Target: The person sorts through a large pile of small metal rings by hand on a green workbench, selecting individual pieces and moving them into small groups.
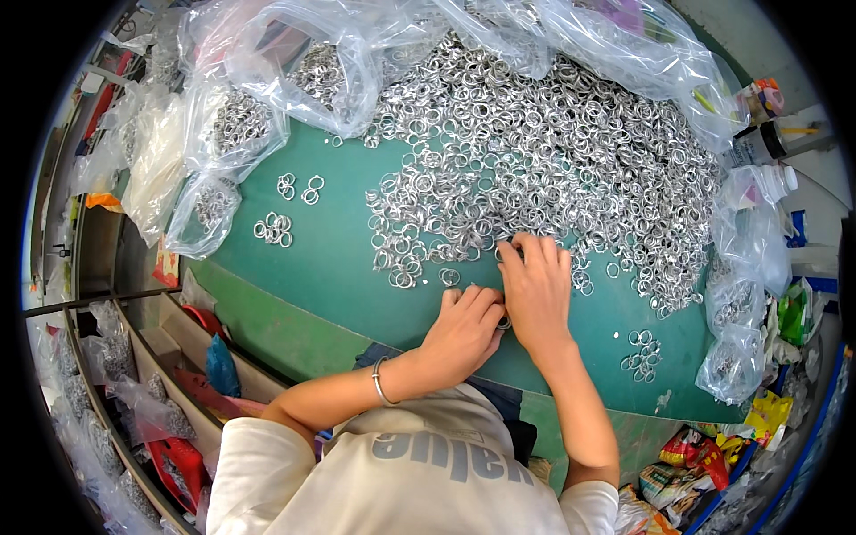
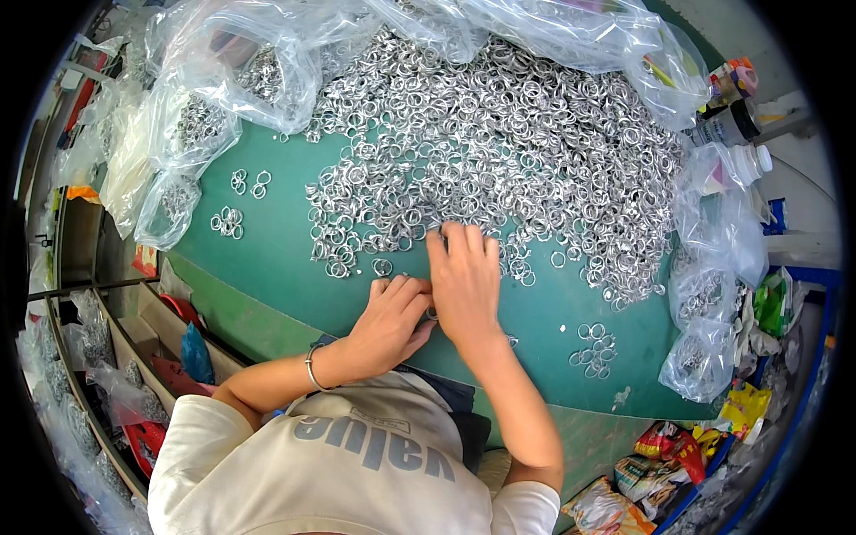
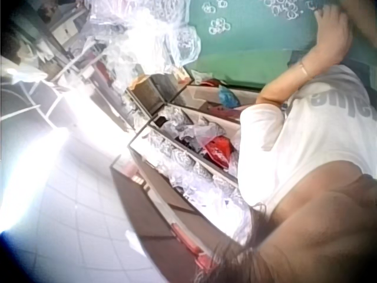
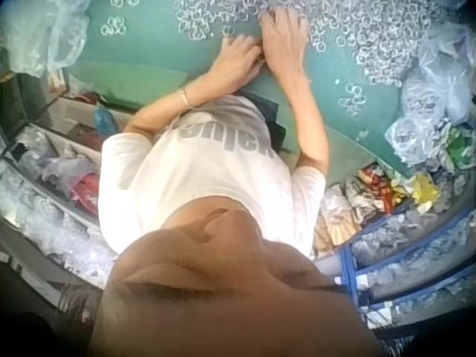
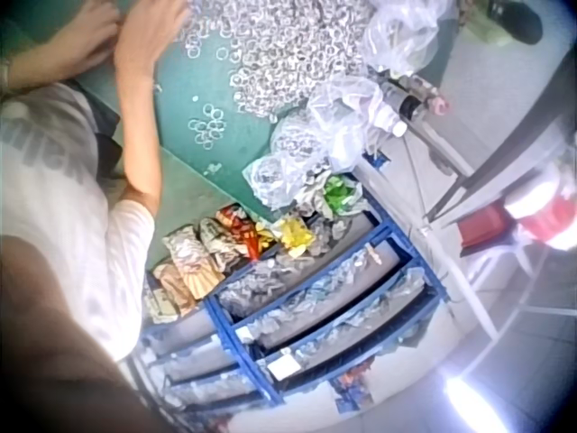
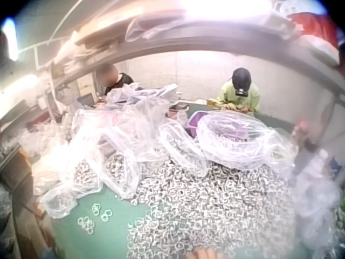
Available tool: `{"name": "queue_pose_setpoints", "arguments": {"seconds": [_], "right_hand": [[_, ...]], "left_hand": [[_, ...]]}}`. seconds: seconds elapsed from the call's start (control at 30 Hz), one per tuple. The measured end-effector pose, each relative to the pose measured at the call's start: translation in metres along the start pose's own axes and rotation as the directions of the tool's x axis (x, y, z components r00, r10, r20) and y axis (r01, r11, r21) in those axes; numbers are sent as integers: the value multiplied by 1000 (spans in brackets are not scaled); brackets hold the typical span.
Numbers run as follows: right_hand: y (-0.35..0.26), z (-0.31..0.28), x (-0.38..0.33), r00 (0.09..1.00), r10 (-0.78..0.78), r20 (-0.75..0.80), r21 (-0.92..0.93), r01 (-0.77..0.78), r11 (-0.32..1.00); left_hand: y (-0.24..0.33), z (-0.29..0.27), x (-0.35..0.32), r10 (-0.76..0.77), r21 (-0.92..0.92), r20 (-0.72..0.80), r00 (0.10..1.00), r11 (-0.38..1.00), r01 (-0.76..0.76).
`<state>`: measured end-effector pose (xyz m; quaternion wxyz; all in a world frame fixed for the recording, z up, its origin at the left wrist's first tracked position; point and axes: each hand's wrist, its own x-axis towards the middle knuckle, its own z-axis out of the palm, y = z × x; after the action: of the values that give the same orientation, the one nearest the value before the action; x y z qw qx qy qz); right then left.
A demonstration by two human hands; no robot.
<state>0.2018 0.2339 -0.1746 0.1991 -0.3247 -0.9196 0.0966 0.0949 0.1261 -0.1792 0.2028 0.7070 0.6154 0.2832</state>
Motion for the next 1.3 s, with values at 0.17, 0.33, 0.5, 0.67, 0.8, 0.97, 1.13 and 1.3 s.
{"name": "queue_pose_setpoints", "arguments": {"seconds": [0.17,0.33,0.5,0.67,0.8,0.97,1.13,1.3], "right_hand": [[7,-21,-9,994,108,-20,135,-105,985],[5,-30,-35,979,67,193,401,-141,905],[-8,-22,-38,981,90,172,329,-143,933],[-2,-15,-37,990,10,144,250,-46,967],[1,-18,-39,993,55,109,370,-92,924],[8,-29,-44,989,142,27,351,-143,926],[15,-57,-57,966,235,109,364,-259,895],[16,-55,-69,917,343,201,315,-392,864]], "left_hand": [[-7,-7,-3,-65,-82,-80,995,995,58],[-11,-2,1,-45,-99,-147,988,995,30],[-11,-1,1,-124,-220,-186,975,972,82],[-9,-5,-3,-76,-65,-211,975,996,63],[-11,-2,-2,-22,-20,-207,978,1000,18],[-15,-6,11,-16,-64,-204,979,998,3],[-30,-20,29,-224,-311,-326,918,943,120],[-30,-34,14,-153,-139,-273,950,983,119]]}}
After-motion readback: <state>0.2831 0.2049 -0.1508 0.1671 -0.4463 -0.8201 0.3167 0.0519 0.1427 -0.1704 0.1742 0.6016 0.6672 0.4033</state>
